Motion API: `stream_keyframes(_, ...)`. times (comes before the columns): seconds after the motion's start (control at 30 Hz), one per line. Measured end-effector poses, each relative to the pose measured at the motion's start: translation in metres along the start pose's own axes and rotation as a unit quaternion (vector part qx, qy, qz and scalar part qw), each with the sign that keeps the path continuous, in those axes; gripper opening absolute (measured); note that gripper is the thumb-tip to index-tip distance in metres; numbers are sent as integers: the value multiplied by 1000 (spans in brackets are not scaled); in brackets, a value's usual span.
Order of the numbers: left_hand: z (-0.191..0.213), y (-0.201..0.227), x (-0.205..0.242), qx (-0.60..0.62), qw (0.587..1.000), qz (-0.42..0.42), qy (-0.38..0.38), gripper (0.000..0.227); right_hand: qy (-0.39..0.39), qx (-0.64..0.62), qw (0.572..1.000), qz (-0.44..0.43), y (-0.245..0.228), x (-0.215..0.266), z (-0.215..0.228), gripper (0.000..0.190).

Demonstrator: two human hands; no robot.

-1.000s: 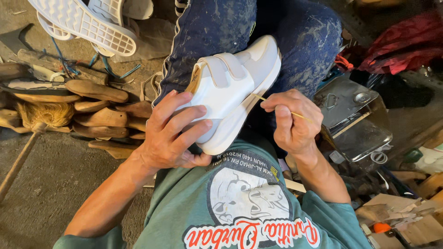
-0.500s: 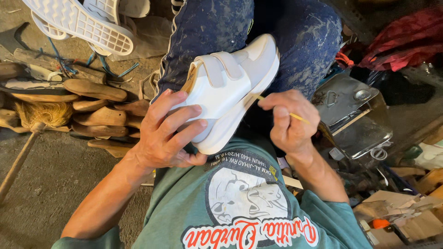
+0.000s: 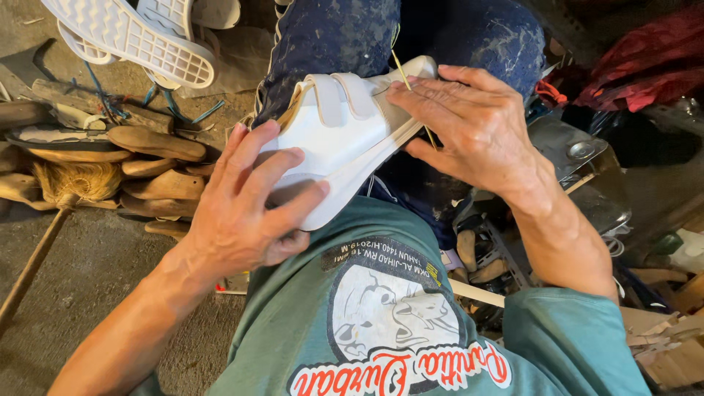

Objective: The person assembles a white shoe by applying adhesive with a small stick, hammering the upper onto a shoe last, and trimming excess material with a knife.

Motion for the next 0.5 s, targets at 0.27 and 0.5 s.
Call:
stream_keyframes(0.27,1,21,-24,-161,971,-7,-178,51,13,20,999,-24,-8,1,-1,39)
stream_keyframes(0.5,-12,30,-36,-298,921,9,-250,63,12,48,998,-29,-10,-10,-1,38)
Point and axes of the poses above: each hand's wrist, its own x-axis away from the middle knuckle, its own z-axis out of the back of the hand, y = z × x, the point moved 6 cm from there along -x, towards the middle knuckle, and after that the axes turned 11 degrees about -x, right-handed, at the moved point
